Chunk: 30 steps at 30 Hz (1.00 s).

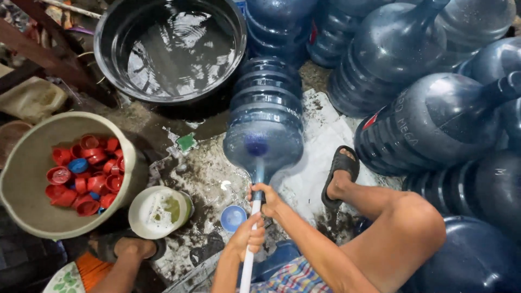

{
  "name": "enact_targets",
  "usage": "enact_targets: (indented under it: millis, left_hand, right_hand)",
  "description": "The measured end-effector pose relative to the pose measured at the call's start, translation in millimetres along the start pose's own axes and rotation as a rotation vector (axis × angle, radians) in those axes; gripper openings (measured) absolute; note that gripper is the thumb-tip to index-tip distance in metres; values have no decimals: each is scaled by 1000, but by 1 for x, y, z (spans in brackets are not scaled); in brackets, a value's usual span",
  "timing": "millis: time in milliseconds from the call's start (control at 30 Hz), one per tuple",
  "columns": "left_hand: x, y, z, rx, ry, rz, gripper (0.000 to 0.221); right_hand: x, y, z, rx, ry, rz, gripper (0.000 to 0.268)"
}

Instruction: Cleaning the interior of a large plastic water jug using water and a scrubbing tool

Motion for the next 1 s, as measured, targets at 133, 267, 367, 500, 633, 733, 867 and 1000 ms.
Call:
enact_targets:
  millis: [133,267,367,500,633,733,867,1000]
  left_hand:
    - [14,11,1,196,-936,-936,21]
    - [-37,6,-4,-28,-166,-160,38]
    - [-39,0,-3,45,-31,-76,17]
    - [12,5,-16,129,-1402,-1076,26]
    - [2,8,-30,135,-672,-523,11]
    - [19,11,-13,142,-332,-386,17]
    - [38,4,-8,241,-854,-848,13]
    - [21,27,34,71,-1186,-1094,34]
  right_hand:
    - [1,7,-10,25,-29,-28,21]
    - [8,11,-10,48,-57,-42,18]
    - [24,8,-5,46,-98,-20,20]
    - [20,16,-11,73,-71,-80,24]
    - [27,5,3,3,-81,-60,22]
    - [29,12,-4,2,-95,-45,24]
    - [21,8,-4,30,-58,-65,18]
    - [17,5,-8,57,-135,-85,17]
Point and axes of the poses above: each hand's wrist, its own y-axis away from the middle knuckle, its own x-axis out of the palm, z = x × y, the point moved 3 cm from there along -y, towards the middle knuckle, and after that the axes turned 11 degrees about z, right-handed, at the moved point
